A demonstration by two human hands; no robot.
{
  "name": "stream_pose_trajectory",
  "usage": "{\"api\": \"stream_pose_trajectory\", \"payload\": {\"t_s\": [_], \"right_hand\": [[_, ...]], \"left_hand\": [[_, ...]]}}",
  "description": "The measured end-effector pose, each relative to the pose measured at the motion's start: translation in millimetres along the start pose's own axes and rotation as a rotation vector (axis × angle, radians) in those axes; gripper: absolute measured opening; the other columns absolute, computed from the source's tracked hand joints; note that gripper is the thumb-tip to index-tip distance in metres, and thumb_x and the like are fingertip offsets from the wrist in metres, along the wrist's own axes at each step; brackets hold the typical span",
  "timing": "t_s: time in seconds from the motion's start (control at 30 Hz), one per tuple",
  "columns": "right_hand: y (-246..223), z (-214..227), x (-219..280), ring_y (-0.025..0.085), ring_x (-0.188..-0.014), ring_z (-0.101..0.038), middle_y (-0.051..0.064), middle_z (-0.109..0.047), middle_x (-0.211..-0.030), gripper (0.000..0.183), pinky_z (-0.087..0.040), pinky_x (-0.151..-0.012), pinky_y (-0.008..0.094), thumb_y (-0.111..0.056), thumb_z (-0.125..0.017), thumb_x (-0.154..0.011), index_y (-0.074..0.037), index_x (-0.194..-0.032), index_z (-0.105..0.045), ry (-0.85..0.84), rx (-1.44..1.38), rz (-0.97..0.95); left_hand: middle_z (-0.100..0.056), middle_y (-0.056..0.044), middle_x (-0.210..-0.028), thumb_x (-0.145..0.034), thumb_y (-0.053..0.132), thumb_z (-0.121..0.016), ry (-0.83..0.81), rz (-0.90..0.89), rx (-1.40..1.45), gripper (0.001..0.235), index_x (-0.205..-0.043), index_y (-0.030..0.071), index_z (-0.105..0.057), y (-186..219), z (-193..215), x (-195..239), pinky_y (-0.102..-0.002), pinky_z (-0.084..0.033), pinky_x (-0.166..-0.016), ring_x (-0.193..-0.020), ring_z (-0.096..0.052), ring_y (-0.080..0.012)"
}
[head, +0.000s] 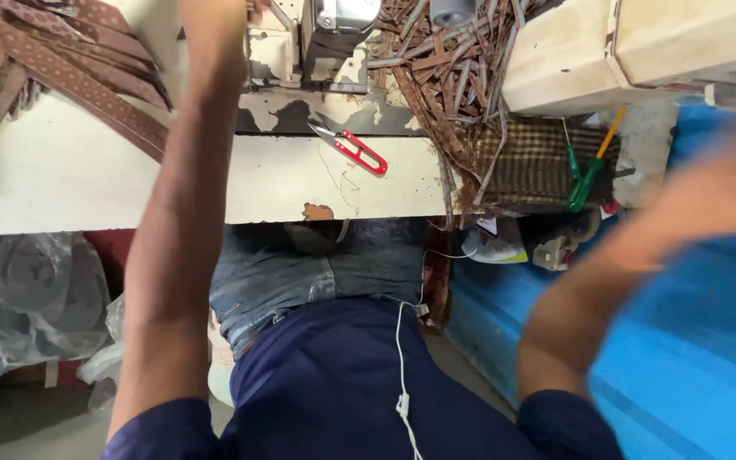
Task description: Trimming excess material from brown leather strips using a pair of scissors.
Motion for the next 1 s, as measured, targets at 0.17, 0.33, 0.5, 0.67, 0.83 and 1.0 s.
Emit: {"api": "stream_pose_trajectory", "payload": {"t_s": [0.17,0.33,0.5,0.67,0.83,1.0], "right_hand": [[-98,-132,43,0.022,-0.079,-0.066,0.008,-0.073,-0.104,0.01,-0.052,-0.067,0.033,-0.007,-0.078,-0.094,-0.007,-0.103,-0.077,-0.203,-0.024,-0.4],[-89,-157,65,0.032,-0.092,-0.07,0.013,-0.073,-0.101,0.014,-0.054,-0.081,0.039,-0.005,-0.079,-0.091,-0.004,-0.105,-0.078,-0.328,0.054,-0.094],[-79,-153,71,0.028,-0.09,-0.072,0.012,-0.074,-0.099,0.008,-0.055,-0.081,0.036,-0.001,-0.075,-0.094,-0.003,-0.101,-0.077,-0.28,-0.021,-0.084],[-73,-125,88,0.013,-0.08,-0.067,0.01,-0.068,-0.095,0.005,-0.055,-0.073,0.026,0.001,-0.067,-0.102,0.0,-0.105,-0.071,-0.255,-0.547,-0.495],[-112,-104,104,0.02,-0.083,-0.07,0.011,-0.074,-0.097,0.01,-0.055,-0.074,0.03,-0.005,-0.072,-0.093,-0.003,-0.103,-0.074,-0.745,-0.437,-0.2],[-97,-124,88,0.022,-0.072,-0.07,0.01,-0.074,-0.097,0.013,-0.053,-0.069,0.035,-0.01,-0.071,-0.099,-0.007,-0.11,-0.076,-0.471,-0.053,-0.344]], "left_hand": [[-0.065,-0.004,-0.076,-0.11,0.035,-0.05,0.025,0.149,-0.017,0.038,-0.107,0.003,-0.07,38,8,88,-0.026,-0.041,-0.046,-0.054,-0.053,-0.0071],[-0.064,-0.001,-0.078,-0.11,0.031,-0.053,-0.074,0.252,-0.038,0.034,-0.108,0.002,-0.069,28,-12,168,-0.022,-0.04,-0.05,-0.06,-0.052,-0.0055],[-0.064,0.001,-0.077,-0.104,0.025,-0.058,-0.187,0.353,-0.042,0.024,-0.108,0.005,-0.07,27,-49,199,-0.023,-0.042,-0.046,-0.059,-0.052,-0.0044],[-0.071,-0.003,-0.079,-0.106,0.022,-0.061,-0.291,0.163,-0.188,0.022,-0.11,0.003,-0.071,34,-67,205,-0.025,-0.049,-0.058,-0.062,-0.059,-0.0069],[-0.073,-0.006,-0.082,-0.104,0.02,-0.062,-0.353,0.085,-0.271,0.021,-0.112,0.004,-0.07,59,-76,207,-0.027,-0.053,-0.059,-0.063,-0.065,-0.0104],[-0.074,-0.008,-0.084,-0.103,0.018,-0.063,-0.37,0.026,-0.321,0.019,-0.113,0.005,-0.07,51,-82,221,-0.029,-0.054,-0.062,-0.067,-0.069,-0.0146]]}}
Point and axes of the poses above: each hand's wrist, its own x-axis away from the middle knuckle, its own z-axis out of the back of the hand, y = z × x, the point moved 6 cm from there along -x, towards the middle knuckle
